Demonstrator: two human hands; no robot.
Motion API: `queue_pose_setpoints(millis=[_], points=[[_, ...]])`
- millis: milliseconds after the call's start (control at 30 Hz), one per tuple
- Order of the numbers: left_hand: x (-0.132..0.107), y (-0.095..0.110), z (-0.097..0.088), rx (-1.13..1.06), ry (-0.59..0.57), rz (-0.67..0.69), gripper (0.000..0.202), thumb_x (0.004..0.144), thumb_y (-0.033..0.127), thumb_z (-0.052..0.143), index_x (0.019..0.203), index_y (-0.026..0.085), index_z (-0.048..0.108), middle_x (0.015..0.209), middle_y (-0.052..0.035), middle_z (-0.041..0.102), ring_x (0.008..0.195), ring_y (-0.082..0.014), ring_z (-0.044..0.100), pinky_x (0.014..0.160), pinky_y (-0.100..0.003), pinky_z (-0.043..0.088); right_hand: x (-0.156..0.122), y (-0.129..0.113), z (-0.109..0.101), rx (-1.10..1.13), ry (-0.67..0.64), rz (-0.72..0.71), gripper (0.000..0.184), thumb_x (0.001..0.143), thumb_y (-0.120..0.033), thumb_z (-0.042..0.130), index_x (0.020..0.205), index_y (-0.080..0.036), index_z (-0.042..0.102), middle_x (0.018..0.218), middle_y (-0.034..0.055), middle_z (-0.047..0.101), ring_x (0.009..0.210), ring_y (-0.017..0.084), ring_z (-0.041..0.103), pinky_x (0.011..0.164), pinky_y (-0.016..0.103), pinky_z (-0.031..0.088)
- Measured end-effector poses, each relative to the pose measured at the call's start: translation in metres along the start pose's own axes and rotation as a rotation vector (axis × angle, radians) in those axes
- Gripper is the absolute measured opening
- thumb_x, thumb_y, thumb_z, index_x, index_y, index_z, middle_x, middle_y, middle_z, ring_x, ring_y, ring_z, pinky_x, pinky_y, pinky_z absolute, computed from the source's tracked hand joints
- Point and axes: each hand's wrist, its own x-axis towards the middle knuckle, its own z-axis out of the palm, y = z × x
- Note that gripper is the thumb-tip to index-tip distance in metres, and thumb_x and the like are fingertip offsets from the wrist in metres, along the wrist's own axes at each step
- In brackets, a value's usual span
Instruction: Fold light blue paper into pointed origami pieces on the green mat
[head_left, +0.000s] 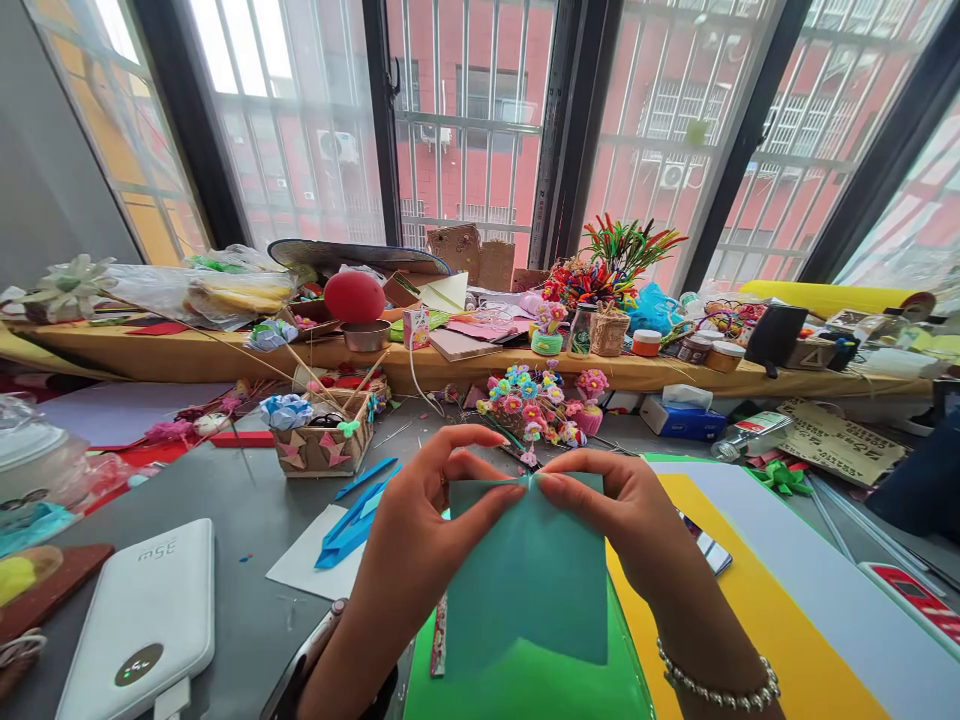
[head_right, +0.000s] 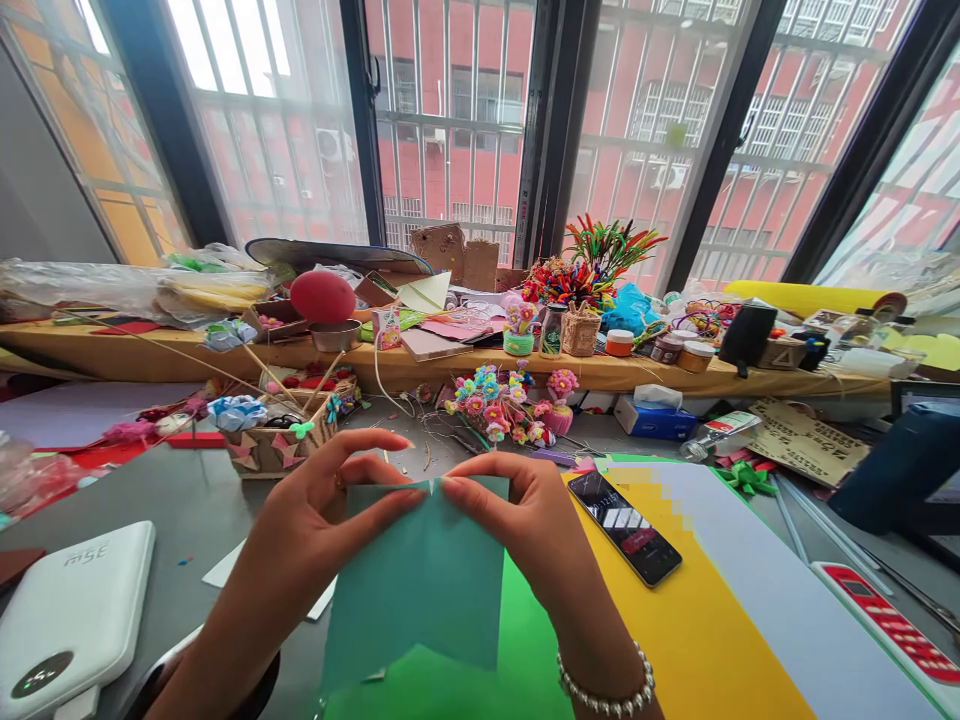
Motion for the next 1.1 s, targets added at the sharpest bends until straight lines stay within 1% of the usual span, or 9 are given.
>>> queue_pose_setpoints(millis=[167, 233, 367, 433, 600, 700, 867, 1000, 1100], points=[[0.0029, -0.0009, -0.0022, -0.007, 0.029, -0.031, 0.039, 0.062, 0.026, 0.065, 0.098, 0.022, 0.05, 0.064, 0.0023, 0.059, 0.053, -0.012, 0.055, 0.045, -0.018, 0.042, -0.0004, 0.0, -0.0043, 0.008, -0.131, 0.035, 0.023, 0.059, -0.033, 0.07, 0.071, -0.015, 0.064, 0.06, -0.0009, 0.059, 0.053, 0.009, 0.051, 0.048, 0.019, 0.038], [0.003, -0.0008, -0.0018, -0.046, 0.023, -0.06, 0.047, 0.061, 0.027, 0.066, 0.103, 0.024, 0.047, 0.064, 0.0024, 0.059, 0.051, -0.013, 0.056, 0.042, -0.019, 0.044, -0.0003, 0.0013, -0.0051, -0.02, -0.109, 0.021, 0.024, 0.06, -0.036, 0.068, 0.069, -0.014, 0.064, 0.056, -0.001, 0.058, 0.05, 0.009, 0.049, 0.045, 0.019, 0.037], [0.0021, -0.0002, 0.0009, -0.139, -0.053, -0.139, 0.058, 0.058, 0.024, 0.067, 0.11, 0.025, 0.042, 0.06, 0.0033, 0.059, 0.053, -0.0162, 0.059, 0.045, -0.023, 0.048, -0.0011, 0.0018, -0.005, -0.027, 0.002, 0.019, 0.028, 0.059, -0.04, 0.067, 0.067, -0.014, 0.063, 0.056, -0.0004, 0.058, 0.048, 0.01, 0.049, 0.043, 0.02, 0.036], [0.0019, -0.0002, 0.0021, -0.156, -0.058, -0.147, 0.059, 0.059, 0.023, 0.067, 0.111, 0.025, 0.042, 0.059, 0.003, 0.059, 0.054, -0.0171, 0.06, 0.046, -0.024, 0.049, -0.0021, 0.0005, -0.0042, -0.03, 0.004, 0.014, 0.027, 0.059, -0.04, 0.067, 0.067, -0.014, 0.062, 0.057, -0.0007, 0.058, 0.05, 0.011, 0.05, 0.043, 0.02, 0.037], [0.0019, 0.0008, 0.0035, -0.162, -0.018, -0.14, 0.059, 0.059, 0.025, 0.066, 0.112, 0.024, 0.041, 0.058, 0.0031, 0.06, 0.05, -0.016, 0.059, 0.043, -0.023, 0.048, -0.0036, -0.0016, -0.0018, -0.019, 0.016, 0.015, 0.026, 0.056, -0.038, 0.07, 0.064, -0.015, 0.062, 0.054, -0.0015, 0.059, 0.047, 0.01, 0.05, 0.043, 0.02, 0.038], [0.001, 0.0021, 0.0042, -0.163, -0.01, -0.161, 0.058, 0.059, 0.027, 0.067, 0.111, 0.024, 0.042, 0.055, 0.0043, 0.059, 0.048, -0.0155, 0.058, 0.042, -0.022, 0.048, -0.0031, -0.0009, -0.0017, 0.026, 0.018, 0.062, 0.031, 0.052, -0.042, 0.071, 0.065, -0.015, 0.064, 0.058, 0.0009, 0.062, 0.05, 0.013, 0.054, 0.045, 0.022, 0.042], [-0.0002, 0.0037, 0.0051, -0.188, -0.012, -0.207, 0.055, 0.058, 0.026, 0.068, 0.107, 0.022, 0.044, 0.053, 0.0051, 0.058, 0.045, -0.0143, 0.057, 0.039, -0.021, 0.046, -0.0015, 0.0006, -0.0019, 0.099, 0.03, 0.103, 0.039, 0.044, -0.047, 0.073, 0.061, -0.014, 0.065, 0.052, 0.0019, 0.062, 0.045, 0.014, 0.054, 0.041, 0.023, 0.042], [-0.0002, 0.0055, 0.0053, -0.222, -0.028, -0.22, 0.051, 0.059, 0.024, 0.068, 0.103, 0.021, 0.044, 0.056, 0.0037, 0.06, 0.046, -0.0136, 0.057, 0.041, -0.021, 0.047, -0.0009, 0.0009, -0.0018, 0.157, -0.007, 0.125, 0.034, 0.047, -0.044, 0.073, 0.061, -0.014, 0.065, 0.054, 0.0029, 0.063, 0.046, 0.015, 0.055, 0.043, 0.024, 0.043], [0.0005, 0.0062, 0.0052, -0.244, -0.045, -0.239, 0.052, 0.058, 0.023, 0.068, 0.103, 0.02, 0.043, 0.06, 0.002, 0.062, 0.048, -0.0149, 0.059, 0.044, -0.023, 0.049, -0.001, 0.0007, -0.0022, 0.135, -0.014, 0.113, 0.032, 0.05, -0.043, 0.072, 0.061, -0.014, 0.064, 0.054, 0.0024, 0.062, 0.047, 0.014, 0.055, 0.044, 0.024, 0.043]])
